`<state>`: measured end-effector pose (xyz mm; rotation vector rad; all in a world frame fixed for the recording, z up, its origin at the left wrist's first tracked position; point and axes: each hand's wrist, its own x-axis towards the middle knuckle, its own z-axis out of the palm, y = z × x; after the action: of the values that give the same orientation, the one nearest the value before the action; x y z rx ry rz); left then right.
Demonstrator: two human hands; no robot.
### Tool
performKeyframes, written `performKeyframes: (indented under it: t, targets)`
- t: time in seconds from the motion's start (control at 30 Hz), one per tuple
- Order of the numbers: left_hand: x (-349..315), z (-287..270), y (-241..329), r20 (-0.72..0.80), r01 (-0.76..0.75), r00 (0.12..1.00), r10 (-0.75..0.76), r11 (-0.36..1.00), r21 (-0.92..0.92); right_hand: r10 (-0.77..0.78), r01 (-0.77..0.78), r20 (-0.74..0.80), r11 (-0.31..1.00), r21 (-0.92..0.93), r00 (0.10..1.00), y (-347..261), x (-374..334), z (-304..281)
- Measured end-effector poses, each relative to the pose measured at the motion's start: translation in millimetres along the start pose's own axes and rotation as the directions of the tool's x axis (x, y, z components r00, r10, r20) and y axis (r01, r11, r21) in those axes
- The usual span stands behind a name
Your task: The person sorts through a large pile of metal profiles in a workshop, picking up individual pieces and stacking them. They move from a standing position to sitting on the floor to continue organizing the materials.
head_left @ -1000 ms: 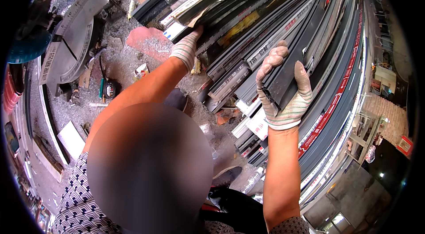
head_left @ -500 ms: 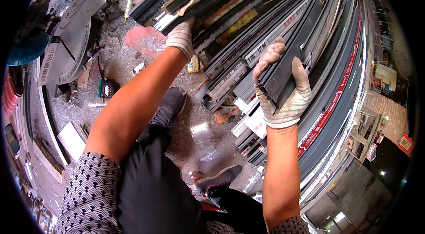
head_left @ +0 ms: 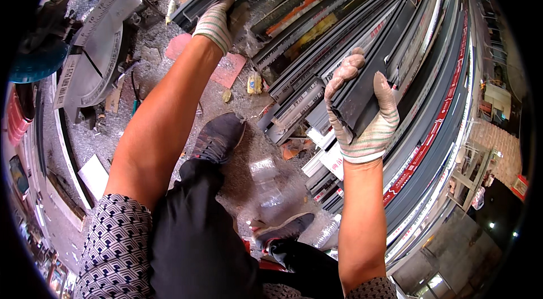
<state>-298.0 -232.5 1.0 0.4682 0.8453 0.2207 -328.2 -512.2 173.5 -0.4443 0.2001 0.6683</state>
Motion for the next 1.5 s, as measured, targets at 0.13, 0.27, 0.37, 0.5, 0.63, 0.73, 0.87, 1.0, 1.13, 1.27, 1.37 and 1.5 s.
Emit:
performKeyframes:
  t: [0.13,0.27,0.37,0.5,0.63,0.73,0.87,1.0,1.13,1.27,1.37,1.5]
  targets:
    - [7.5,-3.2,2.0,0.04,0.053,0.998,-0.055,0.997,0.055,0.003,-0.003,0.003,0.999,-0.032,1.0,1.3,-0.8,0.1]
    - [2.3,7.2,-1.0,-0.01,0.025,1.0,-0.024,0.995,0.093,-0.01,0.01,-0.013,0.998,-0.055,1.0,1.0,-0.8,-1.5]
    - [13.0,-4.9,6.8,0.013,0.099,0.995,-0.1,0.993,0.067,0.014,-0.015,-0.015,0.998,-0.058,1.0,6.2,1.1,0.1]
    - [5.3,2.9,6.5,0.026,0.206,0.978,-0.206,0.978,-0.011,-0.029,0.022,-0.053,0.992,-0.126,0.998,6.2,2.7,0.7]
    - [-26.6,8.6,6.2,0.267,0.134,0.945,-0.191,0.967,0.217,-0.04,0.03,-0.071,0.992,-0.124,0.997,6.2,4.2,1.6]
    - [-56.4,23.3,1.6,0.379,0.104,0.902,-0.207,0.956,0.275,-0.036,0.028,-0.064,0.993,-0.112,0.997,6.8,4.8,0.0]
    - [-66.6,20.4,-11.5,0.491,0.209,0.806,-0.331,0.935,0.287,-0.004,0.001,-0.102,1.0,-0.029,0.995,10.3,4.1,-1.3]
    - [-89.9,49.2,6.4,0.588,0.155,0.743,-0.321,0.936,0.316,-0.017,0.011,-0.101,0.998,-0.059,0.995,6.5,1.9,1.4]
    - [-107.3,49.9,3.8,0.597,0.12,0.72,-0.354,0.911,0.396,0.001,-0.008,-0.074,0.995,-0.097,0.997,14.2,7.4,-5.1]
    - [-120.5,55.5,-9.8,0.648,-0.052,0.707,-0.282,0.894,0.445,0.015,-0.028,-0.238,0.998,-0.051,0.971,22.7,13.4,-2.2]
    - [-122.0,55.3,-24.4,0.64,-0.038,0.712,-0.289,0.894,0.446,0.043,-0.075,-0.178,0.981,-0.177,0.983,20.6,13.3,-7.8]
    - [-127.9,51.6,-30.9,0.639,-0.102,0.739,-0.214,0.902,0.419,0.039,-0.093,-0.289,0.98,-0.176,0.956,27.5,17.6,-6.0]
